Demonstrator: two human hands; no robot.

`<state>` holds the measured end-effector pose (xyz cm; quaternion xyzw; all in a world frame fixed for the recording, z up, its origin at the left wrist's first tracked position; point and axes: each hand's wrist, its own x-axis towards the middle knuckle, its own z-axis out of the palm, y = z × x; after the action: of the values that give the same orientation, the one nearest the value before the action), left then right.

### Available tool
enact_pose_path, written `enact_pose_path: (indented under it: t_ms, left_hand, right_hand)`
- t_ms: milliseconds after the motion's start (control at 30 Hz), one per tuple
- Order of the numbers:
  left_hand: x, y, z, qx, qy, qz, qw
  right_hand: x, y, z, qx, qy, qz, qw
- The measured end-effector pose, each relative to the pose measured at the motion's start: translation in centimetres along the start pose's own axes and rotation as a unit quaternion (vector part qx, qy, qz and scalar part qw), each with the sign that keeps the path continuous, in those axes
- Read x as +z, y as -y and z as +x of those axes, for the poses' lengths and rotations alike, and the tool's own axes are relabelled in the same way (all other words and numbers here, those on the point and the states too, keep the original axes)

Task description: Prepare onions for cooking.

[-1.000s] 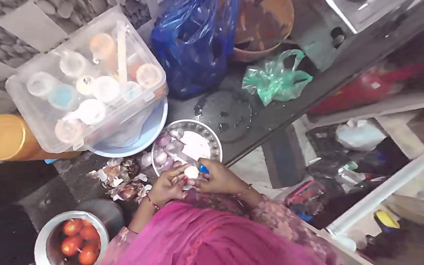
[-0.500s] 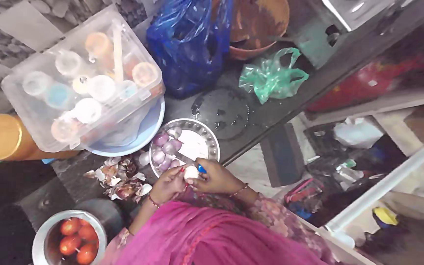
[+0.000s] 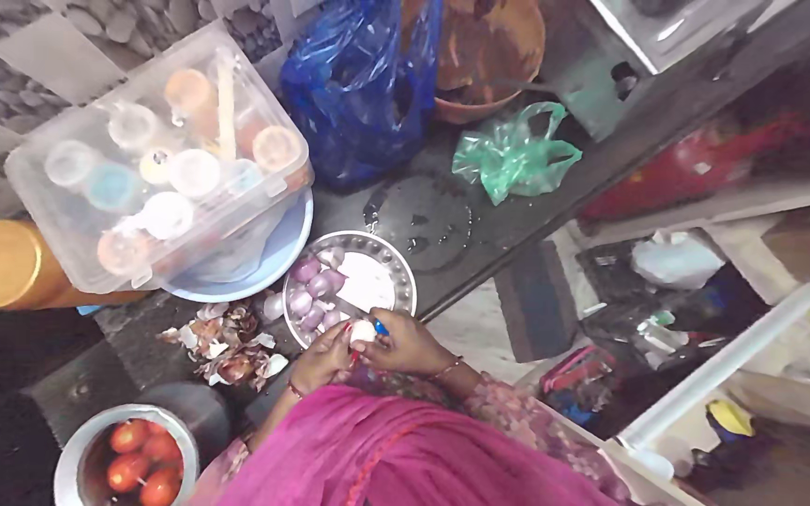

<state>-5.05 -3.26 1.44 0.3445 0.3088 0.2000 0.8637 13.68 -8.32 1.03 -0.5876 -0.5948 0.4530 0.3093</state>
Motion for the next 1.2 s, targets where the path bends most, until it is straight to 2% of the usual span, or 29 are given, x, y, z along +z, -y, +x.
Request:
enact_pose_path:
  t_ms: [400,633,900,1200]
  left_hand:
    - [-0.1,0.6,0.7,-0.033,-0.039,-0.013,0.999]
    - [0.6,0.2,1.4,-0.057,-0.096,-0.012,0.994]
    - [0.2,0.1,1.7,-0.04,-0.075,-0.056,0.995]
    - [0.7,0.2,1.7,-0.014,-0.096,-0.069,0.993]
  right_hand:
    - [0.9,-0.3,-0.1,0.068,0.005,0.034,0.997]
    - [1.0,-0.3,0.3,0.101,0.011,0.042,0.994]
    - [0.8,0.1,0.6,0.124,0.029,0.035,0.991]
    - [1.1,0.0,0.6,0.113,0.011,0.031,0.993]
